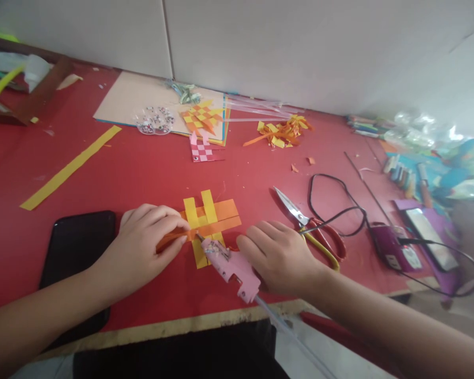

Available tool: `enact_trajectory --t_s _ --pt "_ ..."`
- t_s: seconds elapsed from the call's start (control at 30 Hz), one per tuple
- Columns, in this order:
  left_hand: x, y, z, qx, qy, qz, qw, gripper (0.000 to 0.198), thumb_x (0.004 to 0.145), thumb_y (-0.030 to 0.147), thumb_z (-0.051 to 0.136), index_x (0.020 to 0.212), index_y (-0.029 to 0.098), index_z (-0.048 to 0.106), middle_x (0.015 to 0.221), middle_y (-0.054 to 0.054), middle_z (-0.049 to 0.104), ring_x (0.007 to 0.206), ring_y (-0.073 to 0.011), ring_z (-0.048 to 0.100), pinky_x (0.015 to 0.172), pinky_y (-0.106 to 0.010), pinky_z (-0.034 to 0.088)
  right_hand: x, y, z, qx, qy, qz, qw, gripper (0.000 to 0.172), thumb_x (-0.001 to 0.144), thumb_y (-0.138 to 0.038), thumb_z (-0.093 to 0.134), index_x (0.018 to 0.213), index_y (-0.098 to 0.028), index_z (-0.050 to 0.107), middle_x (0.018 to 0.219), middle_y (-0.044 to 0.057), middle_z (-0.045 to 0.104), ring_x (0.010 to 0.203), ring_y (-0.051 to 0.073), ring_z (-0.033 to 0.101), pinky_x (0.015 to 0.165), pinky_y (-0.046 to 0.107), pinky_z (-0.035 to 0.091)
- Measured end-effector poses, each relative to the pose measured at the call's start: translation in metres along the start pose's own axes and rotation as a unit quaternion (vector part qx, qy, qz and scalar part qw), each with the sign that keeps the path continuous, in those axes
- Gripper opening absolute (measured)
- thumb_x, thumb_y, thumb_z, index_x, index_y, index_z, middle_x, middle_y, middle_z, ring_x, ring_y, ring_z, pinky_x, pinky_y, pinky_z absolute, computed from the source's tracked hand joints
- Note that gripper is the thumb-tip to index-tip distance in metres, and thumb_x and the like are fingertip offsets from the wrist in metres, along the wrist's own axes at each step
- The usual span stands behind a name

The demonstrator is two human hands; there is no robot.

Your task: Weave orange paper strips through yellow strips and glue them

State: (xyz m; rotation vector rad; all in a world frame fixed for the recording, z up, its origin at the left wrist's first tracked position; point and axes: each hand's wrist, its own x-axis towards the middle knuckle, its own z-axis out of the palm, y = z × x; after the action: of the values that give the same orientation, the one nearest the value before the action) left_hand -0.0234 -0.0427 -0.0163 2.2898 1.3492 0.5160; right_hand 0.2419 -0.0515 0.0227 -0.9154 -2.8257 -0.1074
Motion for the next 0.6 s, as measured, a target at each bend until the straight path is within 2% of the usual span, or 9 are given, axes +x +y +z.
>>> enact_trajectory --t_s 0.17,0.4,0.6 --pt "0.0 0.0 0.0 0.0 0.002 0.0 1.0 0.009 0.09 0.024 0.053 0.094 0.024 0.061 0.098 0.0 0.062 0.091 -0.0227 0.048 0.077 -0.039 0.031 0.005 0.008 -0.006 0.03 -0.01 -0.006 0.999 0.017 0.088 -0.015 0.04 0.08 -0.017 0.054 0.064 0.002 0.052 0.059 0.016 0.043 0.054 0.03 0.03" --pt "-0.001 0.0 0.001 0.001 0.006 0.003 1.0 0.011 0.091 0.023 0.053 0.096 0.025 0.062 0.099 0.0 0.062 0.091 -0.0225 0.048 0.077 -0.039 0.032 -0.01 0.018 -0.001 0.048 -0.043 0.075 0.995 0.013 0.089 -0.019 0.043 0.09 -0.017 0.056 0.07 0.003 0.056 0.062 0.015 0.049 0.058 0.028 0.033" --pt "-0.002 0.0 0.001 0.006 0.008 0.01 1.0 0.013 0.091 0.022 0.053 0.096 0.026 0.064 0.098 0.0 0.063 0.091 -0.0225 0.048 0.077 -0.04 0.033 -0.013 0.017 0.003 0.061 -0.038 0.087 0.994 0.011 0.088 -0.021 0.044 0.089 -0.018 0.055 0.069 0.003 0.056 0.06 0.014 0.049 0.057 0.028 0.034"
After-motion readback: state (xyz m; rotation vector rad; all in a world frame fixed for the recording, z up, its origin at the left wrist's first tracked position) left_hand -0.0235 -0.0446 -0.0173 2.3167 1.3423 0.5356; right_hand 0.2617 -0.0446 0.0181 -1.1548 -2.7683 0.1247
